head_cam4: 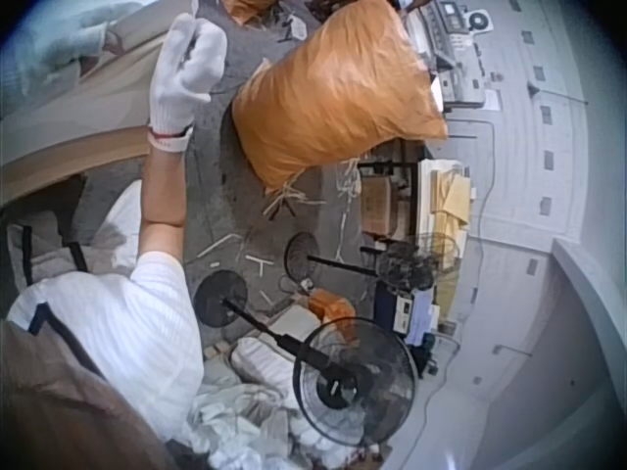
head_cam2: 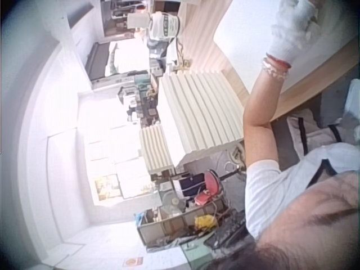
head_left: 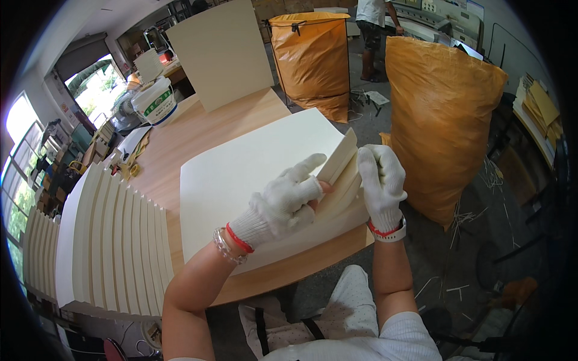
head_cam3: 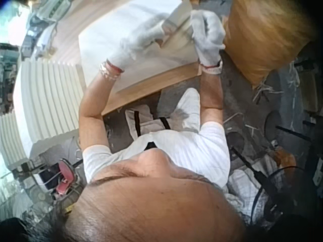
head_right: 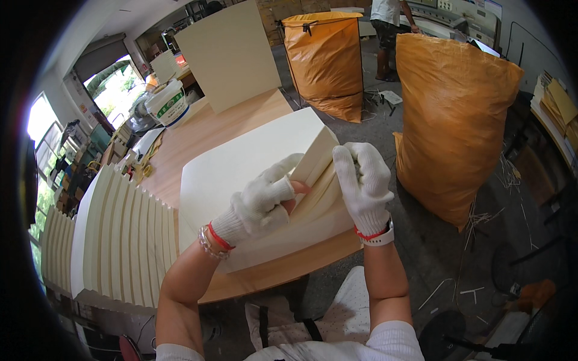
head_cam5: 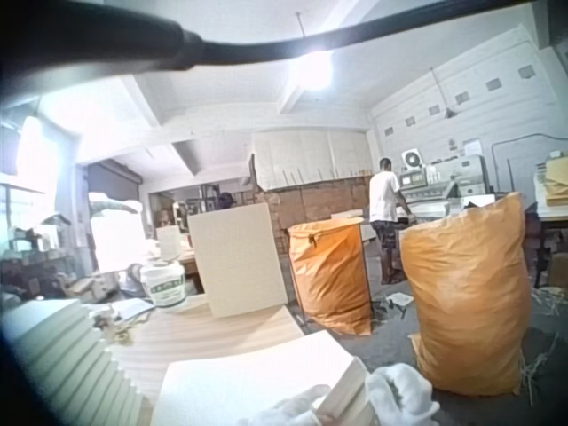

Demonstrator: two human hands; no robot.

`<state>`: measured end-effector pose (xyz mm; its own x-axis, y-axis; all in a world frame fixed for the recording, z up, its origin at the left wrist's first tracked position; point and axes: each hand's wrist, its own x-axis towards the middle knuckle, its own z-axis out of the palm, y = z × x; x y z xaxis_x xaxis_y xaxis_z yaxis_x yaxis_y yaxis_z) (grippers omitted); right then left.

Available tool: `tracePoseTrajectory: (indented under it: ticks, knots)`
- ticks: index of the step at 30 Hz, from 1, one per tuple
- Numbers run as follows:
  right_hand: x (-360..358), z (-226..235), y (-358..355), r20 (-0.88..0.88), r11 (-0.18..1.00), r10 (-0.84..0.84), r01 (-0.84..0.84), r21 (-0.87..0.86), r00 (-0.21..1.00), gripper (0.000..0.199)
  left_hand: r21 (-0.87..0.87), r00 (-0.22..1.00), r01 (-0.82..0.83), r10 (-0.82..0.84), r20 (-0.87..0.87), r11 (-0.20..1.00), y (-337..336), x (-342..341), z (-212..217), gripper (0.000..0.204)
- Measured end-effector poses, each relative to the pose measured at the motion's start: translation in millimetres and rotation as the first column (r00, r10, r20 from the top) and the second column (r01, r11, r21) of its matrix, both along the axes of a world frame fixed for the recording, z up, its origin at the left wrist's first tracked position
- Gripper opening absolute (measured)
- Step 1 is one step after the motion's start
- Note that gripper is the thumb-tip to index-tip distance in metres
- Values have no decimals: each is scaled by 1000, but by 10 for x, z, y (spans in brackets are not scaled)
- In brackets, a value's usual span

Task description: The person picks up and aligns stacks of white paper sheets with serrated edges, moving them from one pile to another on a wooden table.

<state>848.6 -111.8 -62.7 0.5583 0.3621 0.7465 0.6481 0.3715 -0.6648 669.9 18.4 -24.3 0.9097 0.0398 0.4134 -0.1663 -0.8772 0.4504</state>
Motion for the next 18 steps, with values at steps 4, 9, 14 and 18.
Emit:
tracePoseTrajectory:
  ticks: [4, 9, 14, 18]
  knots:
    - [20, -40, 32, 4, 999, -16, 16, 46, 1000, 14, -46, 995, -93, 94, 35, 995, -89, -3, -10, 41]
    - [9, -19, 25, 24, 998, -27, 26, 57, 999, 13, -68, 991, -115, 119, 62, 991, -65, 13, -78, 46]
    - [3, -21, -15, -48, 999, 36, -34, 38, 998, 14, -87, 995, -85, 89, 51, 993, -93, 1, -15, 46]
    - [15, -24, -1, -20, 999, 0, 1, 39, 1000, 14, 9, 999, -24, 24, -39, 1000, -10, -1, 25, 40]
